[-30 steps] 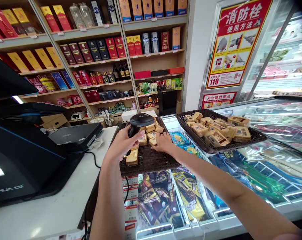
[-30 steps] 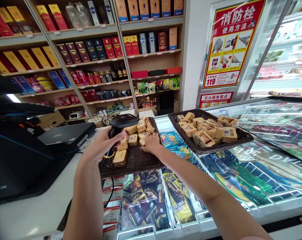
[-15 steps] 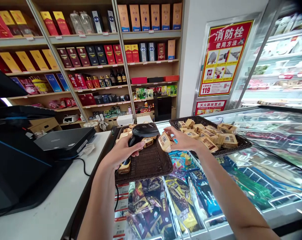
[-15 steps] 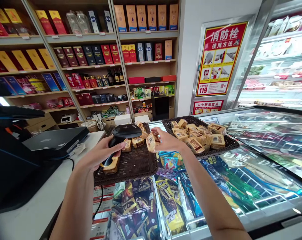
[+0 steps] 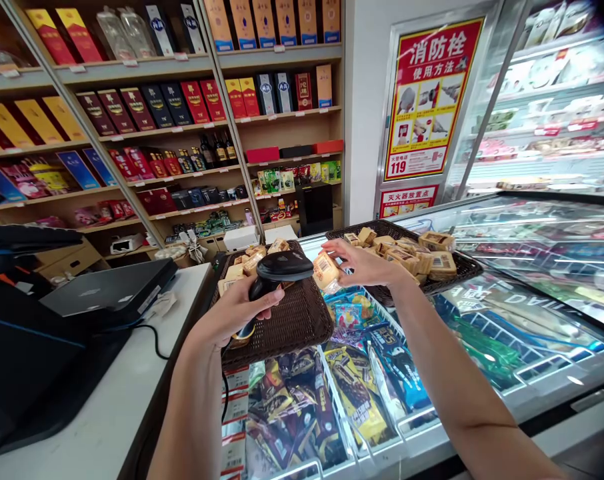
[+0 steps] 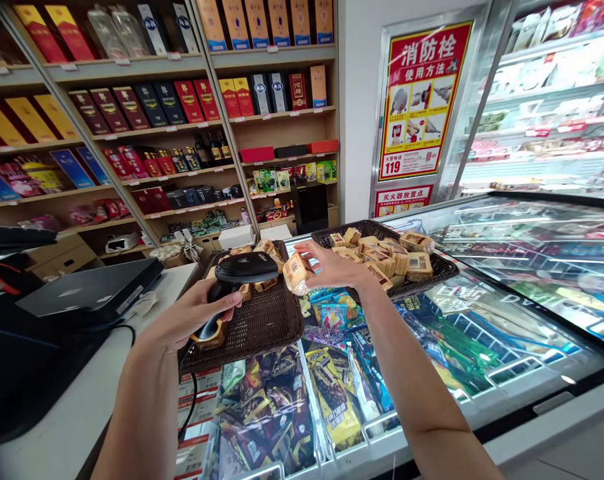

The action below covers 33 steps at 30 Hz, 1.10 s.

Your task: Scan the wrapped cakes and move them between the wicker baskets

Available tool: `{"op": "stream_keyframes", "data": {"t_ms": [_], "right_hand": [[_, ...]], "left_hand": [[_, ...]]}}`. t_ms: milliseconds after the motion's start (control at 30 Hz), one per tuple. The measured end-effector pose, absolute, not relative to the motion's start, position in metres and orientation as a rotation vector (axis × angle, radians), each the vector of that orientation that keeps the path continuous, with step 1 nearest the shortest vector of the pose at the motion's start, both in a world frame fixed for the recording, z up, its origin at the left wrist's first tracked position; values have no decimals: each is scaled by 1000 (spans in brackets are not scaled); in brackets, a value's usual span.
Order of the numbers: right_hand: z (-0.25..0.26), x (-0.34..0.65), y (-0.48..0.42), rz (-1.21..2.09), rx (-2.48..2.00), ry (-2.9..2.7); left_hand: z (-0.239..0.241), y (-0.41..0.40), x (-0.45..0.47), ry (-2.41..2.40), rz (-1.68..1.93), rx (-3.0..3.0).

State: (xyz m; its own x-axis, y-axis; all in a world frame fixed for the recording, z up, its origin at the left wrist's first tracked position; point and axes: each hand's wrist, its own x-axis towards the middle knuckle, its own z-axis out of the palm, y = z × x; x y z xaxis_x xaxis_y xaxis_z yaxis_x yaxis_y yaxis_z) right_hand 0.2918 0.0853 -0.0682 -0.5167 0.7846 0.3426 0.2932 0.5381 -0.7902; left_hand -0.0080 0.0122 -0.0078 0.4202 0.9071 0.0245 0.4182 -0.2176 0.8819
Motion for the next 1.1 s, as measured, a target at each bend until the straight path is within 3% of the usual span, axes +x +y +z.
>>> {"op": "stream_keyframes", "data": {"t_ms": [200, 333, 567, 833, 1100], "right_hand": [[-61, 284, 79, 813, -988, -2139], [-66, 280, 87, 434, -1264, -2141], [-96, 304, 121, -64, -1605, -1578], [-104, 285, 114, -17, -1480, -1867], [-122, 142, 88, 326, -1277, -2373]], "left_hand": [[-5, 10, -3, 1159, 694, 1814], [-4, 12, -6, 1230, 720, 1768], [-3, 13, -10, 1261, 727, 1782], [-5, 15, -34, 1319, 806, 1810], [-1, 11, -76, 1660, 909, 1681]]}}
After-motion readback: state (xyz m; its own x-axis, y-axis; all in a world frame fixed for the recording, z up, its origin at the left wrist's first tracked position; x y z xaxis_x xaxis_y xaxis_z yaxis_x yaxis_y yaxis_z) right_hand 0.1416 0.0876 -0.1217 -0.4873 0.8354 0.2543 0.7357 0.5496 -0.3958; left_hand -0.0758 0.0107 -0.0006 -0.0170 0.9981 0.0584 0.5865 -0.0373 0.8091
